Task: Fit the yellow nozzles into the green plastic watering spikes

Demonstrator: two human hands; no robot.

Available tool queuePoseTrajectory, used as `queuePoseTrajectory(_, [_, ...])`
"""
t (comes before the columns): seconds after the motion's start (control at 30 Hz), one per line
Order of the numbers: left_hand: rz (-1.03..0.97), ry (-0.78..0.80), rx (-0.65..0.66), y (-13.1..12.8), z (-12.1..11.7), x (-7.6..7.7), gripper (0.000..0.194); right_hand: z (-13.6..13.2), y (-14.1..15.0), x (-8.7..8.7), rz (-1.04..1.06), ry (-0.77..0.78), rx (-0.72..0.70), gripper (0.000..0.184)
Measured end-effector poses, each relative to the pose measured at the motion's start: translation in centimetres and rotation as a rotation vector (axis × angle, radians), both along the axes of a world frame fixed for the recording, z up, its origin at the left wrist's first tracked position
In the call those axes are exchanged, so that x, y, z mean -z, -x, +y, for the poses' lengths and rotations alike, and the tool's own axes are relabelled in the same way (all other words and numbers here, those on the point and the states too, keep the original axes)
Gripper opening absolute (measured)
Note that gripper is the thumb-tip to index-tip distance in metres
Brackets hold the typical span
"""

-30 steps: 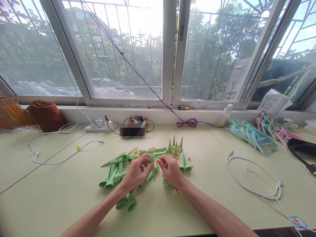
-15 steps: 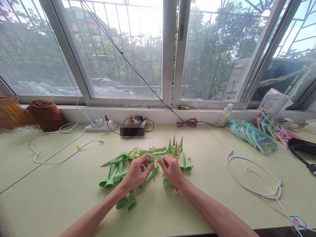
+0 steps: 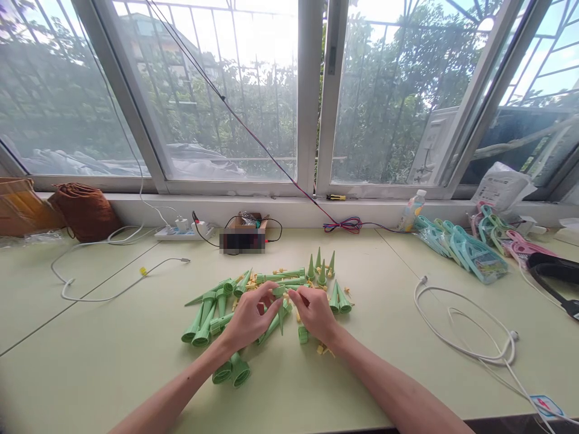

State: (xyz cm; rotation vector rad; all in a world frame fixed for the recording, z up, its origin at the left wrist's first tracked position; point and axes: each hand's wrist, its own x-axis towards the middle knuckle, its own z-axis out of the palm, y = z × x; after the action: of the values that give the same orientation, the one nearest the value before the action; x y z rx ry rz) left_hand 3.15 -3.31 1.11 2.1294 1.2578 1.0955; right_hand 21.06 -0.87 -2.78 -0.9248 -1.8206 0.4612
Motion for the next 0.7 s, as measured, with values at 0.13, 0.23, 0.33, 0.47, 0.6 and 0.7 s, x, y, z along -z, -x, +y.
queuePoseTrajectory(0.13, [-0.008, 0.014, -0.003, 0.0, 0.04, 0.02, 0.017, -0.15, -0.04, -0.07, 0.002, 0.005, -0.005, 0.045])
queuePoseTrajectory(0.23, [-0.02, 0.034, -0.002, -0.02, 0.08, 0.04, 0.018, -0.33, -0.07, -0.21, 0.018, 0.024, -0.023, 0.039])
queuePoseTrajectory(0.33, [-0.045, 0.052, -0.012, 0.0, 0.14, 0.05, 0.017, -0.44, -0.06, -0.4, 0.037, 0.034, -0.047, 0.032])
queuePoseTrajectory(0.47, [-0.095, 0.092, -0.015, 0.14, 0.26, 0.1, 0.016, -0.49, -0.03, -0.59, 0.062, 0.027, -0.074, 0.021])
queuePoseTrajectory(0.6, [-0.128, 0.126, -0.015, 0.28, 0.37, 0.21, 0.017, -0.52, -0.05, -0.61, 0.07, 0.015, -0.084, 0.016])
queuePoseTrajectory(0.7, [-0.141, 0.132, -0.018, 0.28, 0.46, 0.26, 0.018, -0.51, -0.05, -0.57, 0.075, 0.01, -0.085, 0.015])
